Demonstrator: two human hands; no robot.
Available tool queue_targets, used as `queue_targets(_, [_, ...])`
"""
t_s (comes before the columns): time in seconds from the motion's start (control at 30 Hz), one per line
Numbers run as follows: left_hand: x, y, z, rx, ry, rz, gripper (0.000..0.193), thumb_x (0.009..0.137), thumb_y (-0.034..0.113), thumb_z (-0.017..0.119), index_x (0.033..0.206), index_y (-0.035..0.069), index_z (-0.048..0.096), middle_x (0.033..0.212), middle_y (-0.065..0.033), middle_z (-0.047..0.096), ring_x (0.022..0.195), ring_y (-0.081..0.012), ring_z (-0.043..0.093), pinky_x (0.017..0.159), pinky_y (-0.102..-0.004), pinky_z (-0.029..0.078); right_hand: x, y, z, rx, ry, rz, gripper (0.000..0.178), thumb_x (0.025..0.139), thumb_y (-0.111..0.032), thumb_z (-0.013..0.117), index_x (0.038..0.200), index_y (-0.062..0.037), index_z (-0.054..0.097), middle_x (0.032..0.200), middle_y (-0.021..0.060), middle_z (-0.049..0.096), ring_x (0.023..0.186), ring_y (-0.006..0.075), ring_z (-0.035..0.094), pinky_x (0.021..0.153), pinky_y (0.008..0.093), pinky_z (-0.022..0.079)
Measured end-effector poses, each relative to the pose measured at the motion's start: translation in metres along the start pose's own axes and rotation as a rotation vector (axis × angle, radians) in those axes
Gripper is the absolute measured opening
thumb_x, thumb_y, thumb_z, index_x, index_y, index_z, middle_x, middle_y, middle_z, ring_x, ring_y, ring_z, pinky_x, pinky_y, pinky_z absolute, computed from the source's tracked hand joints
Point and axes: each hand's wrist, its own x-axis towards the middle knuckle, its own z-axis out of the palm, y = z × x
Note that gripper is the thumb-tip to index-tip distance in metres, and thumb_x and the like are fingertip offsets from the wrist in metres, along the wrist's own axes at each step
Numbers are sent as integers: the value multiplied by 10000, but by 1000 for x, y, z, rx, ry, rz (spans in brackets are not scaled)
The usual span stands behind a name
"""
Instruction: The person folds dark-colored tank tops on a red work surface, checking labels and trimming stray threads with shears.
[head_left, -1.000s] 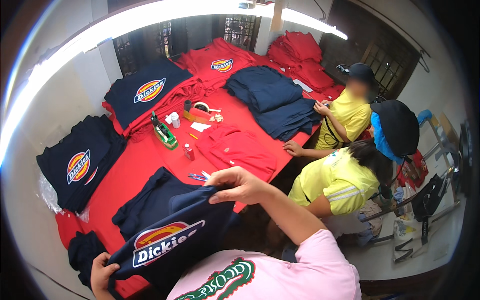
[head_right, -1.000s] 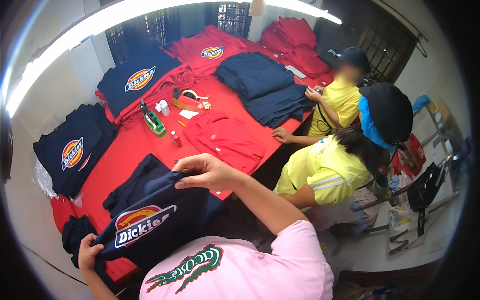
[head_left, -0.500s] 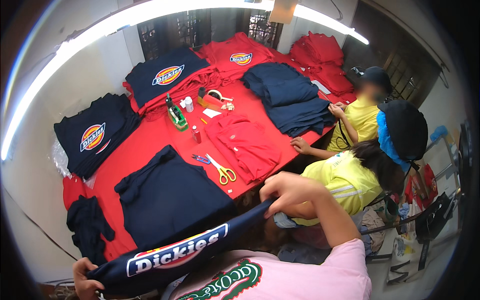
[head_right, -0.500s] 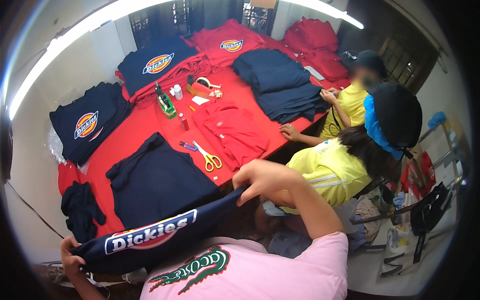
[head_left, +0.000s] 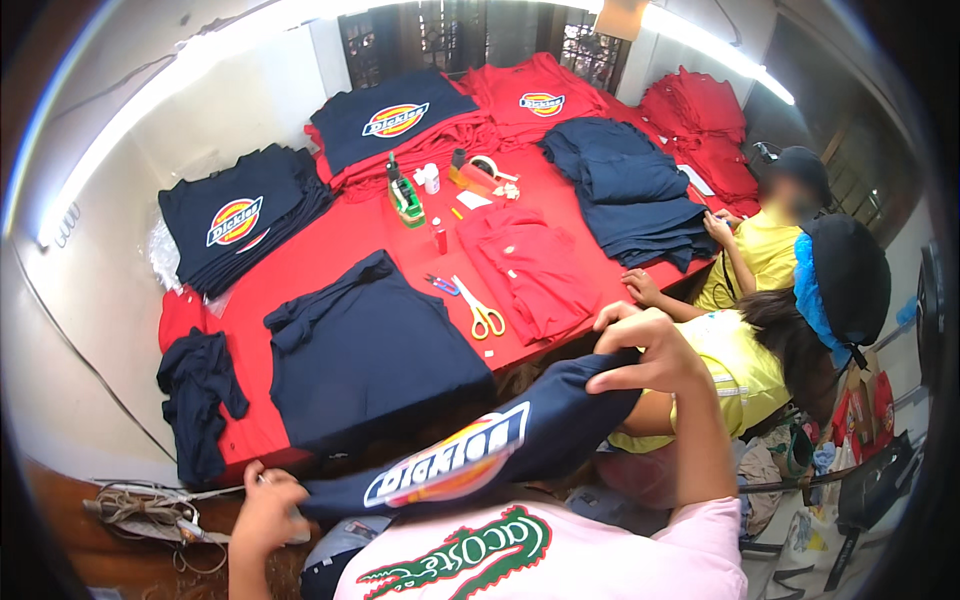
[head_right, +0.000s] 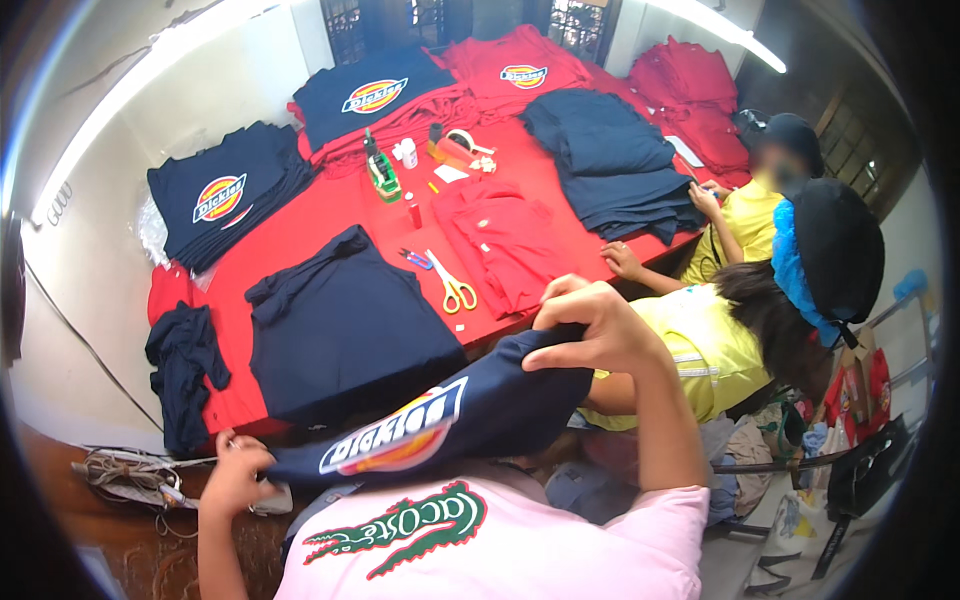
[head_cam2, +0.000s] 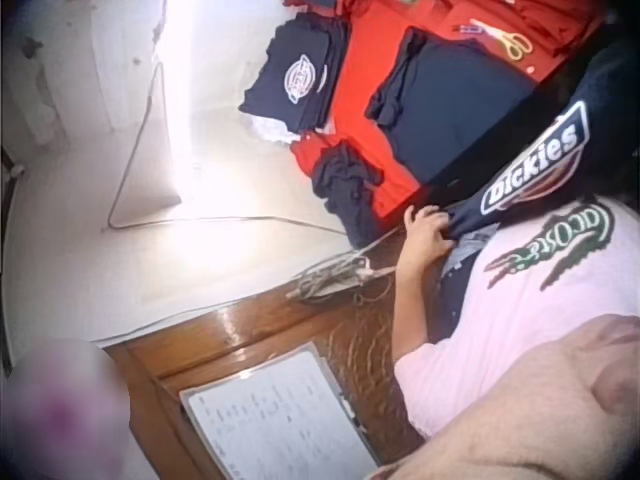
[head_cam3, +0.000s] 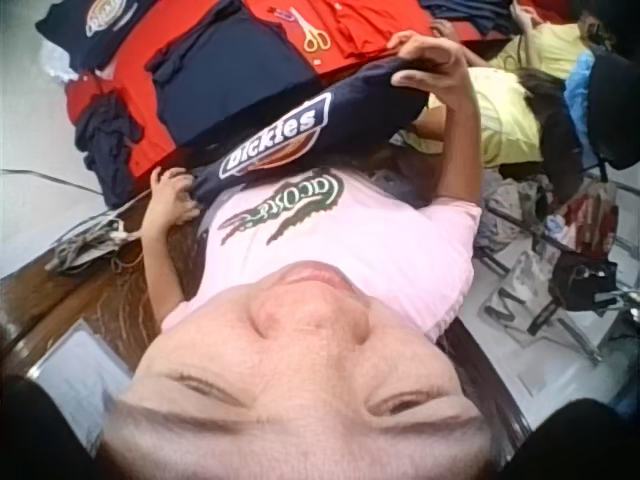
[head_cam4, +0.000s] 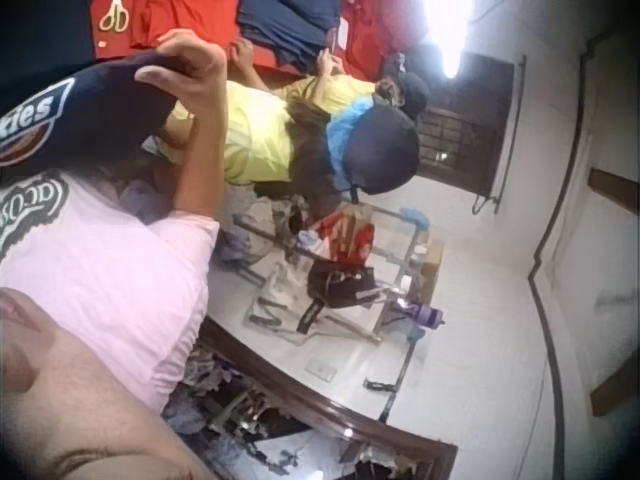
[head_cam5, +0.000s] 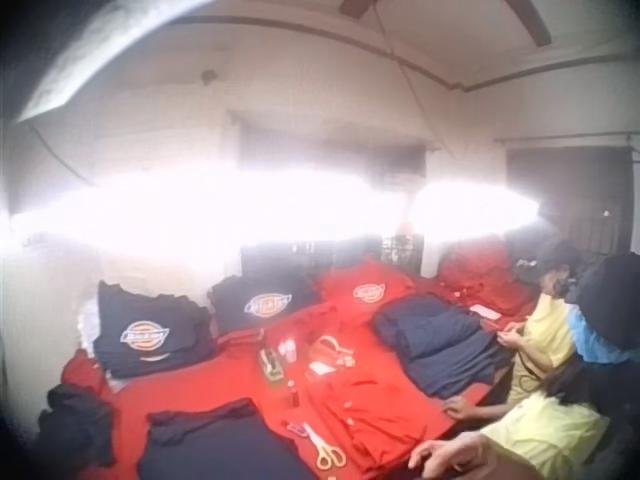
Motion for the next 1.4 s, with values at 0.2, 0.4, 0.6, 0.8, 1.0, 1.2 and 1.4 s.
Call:
queue_targets(0.2, [7, -16, -105, -270, 610, -18, 326, 609, 56, 867, 821, 52, 619, 1165, -112, 698, 1221, -337, 652, 1201, -480, 398, 27, -21, -34, -1053, -38, -83, 145, 767, -63, 766, 890, -99, 700, 880, 55, 723, 934, 235, 732, 1254, 532, 347])
queue_targets(0.4, [-17, -28, -105, -84, 854, -43, 221, 939, 176, 818, 1055, 33, 697, 1435, -181, 636, 1257, -347, 672, 1118, -491, 513, 18, -14, 6, -570, 746, -287, 266, 760, -108, 781, 992, -18, 689, 971, 179, 671, 979, 394, 675, 970, 491, 557])
queue_targets(0.6, [-60, -45, 19, -705, -490, -471, 360, 795, 286, 967, 1014, 34, 831, 1238, -168, 800, 1277, -274, 696, 1062, -377, 522, -65, 29, 68, -368, -965, 608, 419, 726, -323, 919, 967, -1, 799, 1010, 185, 770, 1073, 373, 725, 968, 477, 562])
queue_targets(0.8, [-58, -50, 30, -899, -229, -523, 247, 831, 169, 943, 972, 1, 828, 1063, -105, 820, 1138, -203, 727, 1024, -374, 538, -12, -16, 57, -630, -479, 138, 292, 675, -235, 924, 816, -38, 762, 951, 132, 710, 1065, 349, 655, 975, 436, 508])
queue_targets(1.0, [-64, -6, -84, -566, 947, -174, 188, 792, 11, 866, 932, -11, 743, 1033, -97, 768, 968, -221, 718, 923, -393, 547, 35, -72, -12, -893, 261, -245, 312, 607, -24, 854, 834, -20, 640, 1201, 106, 726, 1122, 356, 642, 1020, 516, 444])
queue_targets(1.2, [-19, -25, -62, -155, 377, -83, 324, 711, 3, 893, 831, -45, 595, 1076, -178, 761, 1083, -369, 723, 944, -436, 561, 27, 0, 15, -1203, -191, -148, 363, 773, -263, 887, 1108, -171, 779, 1469, 132, 658, 1519, 301, 462, 1328, 554, 216])
queue_targets(1.4, [-64, -3, -117, -625, 477, -165, 208, 748, -62, 830, 834, -20, 645, 1000, -134, 771, 1052, -223, 738, 877, -347, 572, 37, -22, -11, -904, 173, -197, 147, 843, -41, 787, 967, -58, 709, 1070, 98, 779, 1033, 257, 742, 1048, 437, 520])
